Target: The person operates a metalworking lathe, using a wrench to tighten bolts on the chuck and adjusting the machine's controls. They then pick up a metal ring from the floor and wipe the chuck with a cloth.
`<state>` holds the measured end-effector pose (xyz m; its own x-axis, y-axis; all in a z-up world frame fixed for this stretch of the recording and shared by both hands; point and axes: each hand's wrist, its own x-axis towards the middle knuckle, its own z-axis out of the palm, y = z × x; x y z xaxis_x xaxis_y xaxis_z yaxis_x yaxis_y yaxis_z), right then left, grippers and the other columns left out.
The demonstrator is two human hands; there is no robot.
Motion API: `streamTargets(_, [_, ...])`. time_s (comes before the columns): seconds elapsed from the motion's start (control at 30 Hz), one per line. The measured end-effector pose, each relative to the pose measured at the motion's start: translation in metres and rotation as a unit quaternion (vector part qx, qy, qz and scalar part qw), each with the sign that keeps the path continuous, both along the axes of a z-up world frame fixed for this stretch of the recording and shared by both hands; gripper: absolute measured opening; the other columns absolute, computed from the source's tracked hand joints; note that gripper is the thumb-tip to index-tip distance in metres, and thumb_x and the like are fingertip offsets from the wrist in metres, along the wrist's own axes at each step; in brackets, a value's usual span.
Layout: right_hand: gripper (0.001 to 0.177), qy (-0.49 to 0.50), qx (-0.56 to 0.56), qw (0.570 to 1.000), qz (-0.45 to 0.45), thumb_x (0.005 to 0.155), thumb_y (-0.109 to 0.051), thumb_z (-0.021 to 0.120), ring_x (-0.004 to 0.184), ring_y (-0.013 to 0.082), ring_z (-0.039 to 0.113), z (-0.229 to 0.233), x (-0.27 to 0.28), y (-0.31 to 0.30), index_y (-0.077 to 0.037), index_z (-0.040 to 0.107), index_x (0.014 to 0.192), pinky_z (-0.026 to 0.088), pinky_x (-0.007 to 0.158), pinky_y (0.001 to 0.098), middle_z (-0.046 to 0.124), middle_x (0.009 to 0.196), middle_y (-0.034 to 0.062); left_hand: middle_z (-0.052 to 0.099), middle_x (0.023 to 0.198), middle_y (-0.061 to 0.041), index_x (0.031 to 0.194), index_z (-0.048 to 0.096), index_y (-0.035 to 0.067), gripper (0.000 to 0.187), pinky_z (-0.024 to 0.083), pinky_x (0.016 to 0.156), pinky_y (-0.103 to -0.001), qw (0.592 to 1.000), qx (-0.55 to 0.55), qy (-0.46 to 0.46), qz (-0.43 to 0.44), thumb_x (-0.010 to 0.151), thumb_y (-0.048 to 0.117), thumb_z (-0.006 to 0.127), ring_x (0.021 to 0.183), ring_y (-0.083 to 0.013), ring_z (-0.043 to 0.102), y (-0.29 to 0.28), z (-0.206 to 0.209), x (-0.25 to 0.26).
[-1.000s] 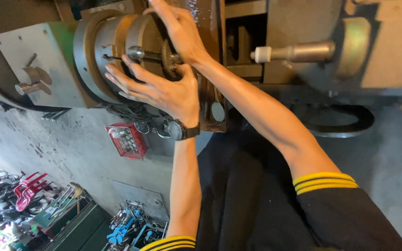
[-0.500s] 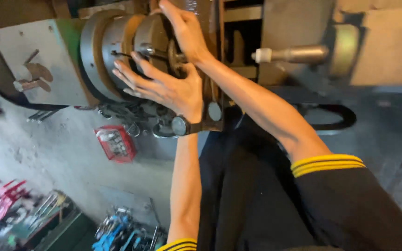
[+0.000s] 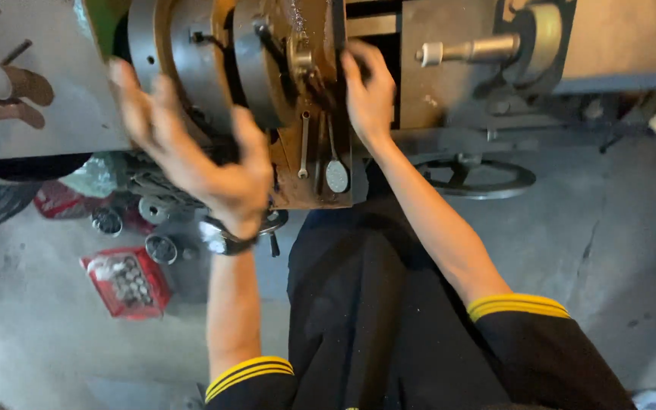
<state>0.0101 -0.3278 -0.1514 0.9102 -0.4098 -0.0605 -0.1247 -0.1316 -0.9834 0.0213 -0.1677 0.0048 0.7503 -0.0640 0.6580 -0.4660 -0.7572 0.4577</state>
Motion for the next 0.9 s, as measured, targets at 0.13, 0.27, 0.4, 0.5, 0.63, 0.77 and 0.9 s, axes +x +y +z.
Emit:
streamTargets(0.13, [0.014, -0.02, -0.211, 0.977, 0.011, 0.087, -0.004, 0.058, 0.091, 0.0289, 0.053, -0.021, -0.099, 0.028, -0.006, 0.057, 0.101, 0.043, 0.077, 0.0381, 0.052, 0.099, 0.0136, 0.033, 0.142, -0.004, 0.134, 0.04, 0.013, 0.045, 0.037, 0.123, -0.049, 0.998, -0.021, 0.027, -0.058, 0.097, 0.017, 0.065, 0.139, -0.0244, 0.035, 0.049, -0.013, 0.055])
streamTargets(0.27, [0.023, 0.142, -0.433, 0.888, 0.068, 0.079, -0.016, 0.066, 0.117, 0.0449, 0.039, -0.014, -0.138, 0.068, -0.005, 0.061, 0.098, 0.043, 0.082, 0.0516, 0.041, 0.127, 0.0293, 0.035, 0.134, -0.014, 0.133, 0.029, 0.012, 0.048, 0.055, 0.095, -0.048, 0.986, 0.047, 0.119, -0.108, 0.103, 0.017, 0.066, 0.121, -0.0405, 0.051, 0.057, -0.035, 0.076])
streamTargets(0.4, [0.016, 0.243, -0.547, 0.797, 0.082, 0.071, -0.006, 0.059, 0.121, 0.0479, 0.034, -0.026, -0.14, 0.093, 0.002, 0.061, 0.084, 0.039, 0.088, 0.0535, 0.032, 0.135, 0.0313, 0.044, 0.137, -0.019, 0.134, 0.028, 0.005, 0.043, 0.042, 0.11, -0.041, 0.986, -0.052, 0.137, -0.077, 0.102, 0.019, 0.053, 0.13, -0.0338, 0.046, 0.067, -0.06, 0.086])
streamTargets(0.5, [0.012, 0.307, -0.552, 0.771, 0.08, 0.077, -0.003, 0.051, 0.124, 0.0447, 0.034, -0.036, -0.132, 0.101, 0.0, 0.063, 0.076, 0.037, 0.091, 0.0541, 0.037, 0.135, 0.0294, 0.064, 0.107, -0.025, 0.12, 0.041, -0.001, 0.042, 0.051, 0.078, -0.044, 0.985, -0.045, 0.164, -0.026, 0.094, 0.031, 0.051, 0.097, -0.0413, 0.063, 0.062, -0.044, 0.081])
streamTargets(0.63, [0.011, 0.295, -0.525, 0.797, 0.046, 0.069, -0.002, 0.06, 0.121, 0.0469, 0.034, -0.049, -0.124, 0.097, 0.004, 0.059, 0.077, 0.038, 0.082, 0.0532, 0.041, 0.123, 0.0296, 0.061, 0.11, -0.025, 0.123, 0.041, -0.004, 0.047, 0.052, 0.077, -0.044, 0.979, -0.069, 0.188, -0.027, 0.094, 0.033, 0.047, 0.098, -0.0403, 0.061, 0.059, -0.043, 0.079])
streamTargets(0.77, [0.033, 0.364, -0.418, 0.828, 0.089, 0.079, -0.029, 0.065, 0.109, 0.0413, 0.04, -0.02, -0.119, 0.09, 0.002, 0.064, 0.09, 0.039, 0.083, 0.0518, 0.047, 0.111, 0.024, 0.058, 0.113, -0.027, 0.121, 0.042, -0.007, 0.047, 0.05, 0.083, -0.043, 0.979, -0.095, 0.177, -0.031, 0.092, 0.03, 0.048, 0.102, -0.04, 0.06, 0.056, -0.041, 0.073])
streamTargets(0.9, [0.014, 0.37, -0.208, 0.905, -0.011, 0.078, -0.014, 0.064, 0.079, 0.0272, 0.06, 0.055, -0.118, 0.079, -0.003, 0.057, 0.083, 0.049, 0.066, 0.0383, 0.061, 0.087, 0.0148, 0.054, 0.121, -0.025, 0.125, 0.039, -0.006, 0.045, 0.051, 0.085, -0.042, 0.984, -0.102, 0.139, -0.037, 0.094, 0.025, 0.048, 0.106, -0.0394, 0.058, 0.056, -0.049, 0.062])
